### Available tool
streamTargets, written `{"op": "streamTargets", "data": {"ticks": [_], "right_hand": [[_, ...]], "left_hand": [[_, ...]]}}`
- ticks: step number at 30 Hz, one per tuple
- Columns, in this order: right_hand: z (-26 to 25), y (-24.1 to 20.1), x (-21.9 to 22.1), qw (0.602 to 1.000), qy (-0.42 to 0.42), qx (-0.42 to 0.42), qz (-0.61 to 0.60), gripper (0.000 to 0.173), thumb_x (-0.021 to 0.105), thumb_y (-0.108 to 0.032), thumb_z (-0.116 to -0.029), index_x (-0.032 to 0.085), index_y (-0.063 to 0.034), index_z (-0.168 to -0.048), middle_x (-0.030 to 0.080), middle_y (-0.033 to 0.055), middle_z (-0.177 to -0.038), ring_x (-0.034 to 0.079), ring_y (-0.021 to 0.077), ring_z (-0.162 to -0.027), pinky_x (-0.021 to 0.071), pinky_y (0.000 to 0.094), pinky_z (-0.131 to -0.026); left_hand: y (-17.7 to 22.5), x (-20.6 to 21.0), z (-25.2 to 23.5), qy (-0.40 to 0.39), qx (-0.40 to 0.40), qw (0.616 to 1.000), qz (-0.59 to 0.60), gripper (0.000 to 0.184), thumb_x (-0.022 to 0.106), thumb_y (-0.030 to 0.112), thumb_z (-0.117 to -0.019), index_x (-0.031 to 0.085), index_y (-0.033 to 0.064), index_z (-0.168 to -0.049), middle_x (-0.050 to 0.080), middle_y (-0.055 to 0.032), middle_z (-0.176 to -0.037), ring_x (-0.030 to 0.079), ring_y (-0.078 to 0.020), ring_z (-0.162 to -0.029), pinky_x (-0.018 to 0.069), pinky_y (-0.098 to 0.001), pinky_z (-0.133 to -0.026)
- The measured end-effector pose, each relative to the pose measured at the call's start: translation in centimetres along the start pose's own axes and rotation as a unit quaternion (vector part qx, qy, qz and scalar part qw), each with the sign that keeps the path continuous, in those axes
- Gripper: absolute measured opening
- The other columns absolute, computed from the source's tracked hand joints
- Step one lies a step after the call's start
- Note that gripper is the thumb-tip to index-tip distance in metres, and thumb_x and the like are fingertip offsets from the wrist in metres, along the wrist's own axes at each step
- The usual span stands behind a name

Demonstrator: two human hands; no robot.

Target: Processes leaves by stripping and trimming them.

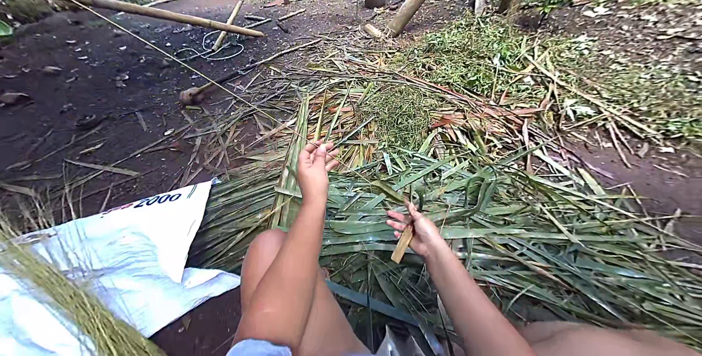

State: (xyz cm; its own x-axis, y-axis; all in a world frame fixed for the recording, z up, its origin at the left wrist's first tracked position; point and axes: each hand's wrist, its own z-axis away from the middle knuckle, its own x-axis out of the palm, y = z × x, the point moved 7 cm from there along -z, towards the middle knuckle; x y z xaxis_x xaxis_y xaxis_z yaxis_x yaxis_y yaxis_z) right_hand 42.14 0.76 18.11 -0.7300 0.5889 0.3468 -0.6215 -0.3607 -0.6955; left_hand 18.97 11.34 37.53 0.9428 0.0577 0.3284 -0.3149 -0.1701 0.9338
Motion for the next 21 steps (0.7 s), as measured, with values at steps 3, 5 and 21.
{"op": "streamTargets", "data": {"ticks": [3, 5, 21], "right_hand": [[-0.4, -0.6, 0.6, 0.994, -0.033, -0.023, -0.1, 0.04, 0.024, -0.034, -0.1133, 0.051, -0.0109, -0.131, 0.073, 0.0092, -0.092, 0.057, 0.0098, -0.052, 0.0421, 0.0228, -0.044], [-0.1, -1.9, 1.1, 0.985, -0.046, -0.053, -0.16, 0.045, 0.022, -0.036, -0.113, 0.056, -0.008, -0.119, 0.072, 0.0074, -0.085, 0.054, 0.0079, -0.048, 0.0421, 0.0215, -0.042], [1.3, -4.2, 0.8, 0.973, 0.031, -0.068, -0.217, 0.045, 0.031, -0.039, -0.1129, 0.059, -0.0038, -0.115, 0.065, 0.008, -0.075, 0.054, 0.0102, -0.048, 0.0449, 0.0221, -0.044]], "left_hand": [[-0.9, 0.4, 0.3, -0.012, -0.034, 0.999, 0.018, 0.017, 0.051, 0.008, -0.1069, 0.052, 0.0048, -0.124, 0.072, -0.0085, -0.105, 0.074, -0.0167, -0.083, 0.0621, -0.033, -0.075], [-1.2, 0.7, 0.1, -0.016, -0.038, 0.999, 0.021, 0.017, 0.051, 0.009, -0.1071, 0.051, 0.0055, -0.124, 0.072, -0.008, -0.105, 0.074, -0.017, -0.083, 0.0623, -0.0328, -0.075], [-5.0, 4.7, 2.3, -0.152, -0.095, 0.973, -0.144, 0.02, 0.059, 0.012, -0.1039, 0.064, 0.0015, -0.121, 0.074, -0.0089, -0.108, 0.074, -0.016, -0.091, 0.0611, -0.0341, -0.082]]}}
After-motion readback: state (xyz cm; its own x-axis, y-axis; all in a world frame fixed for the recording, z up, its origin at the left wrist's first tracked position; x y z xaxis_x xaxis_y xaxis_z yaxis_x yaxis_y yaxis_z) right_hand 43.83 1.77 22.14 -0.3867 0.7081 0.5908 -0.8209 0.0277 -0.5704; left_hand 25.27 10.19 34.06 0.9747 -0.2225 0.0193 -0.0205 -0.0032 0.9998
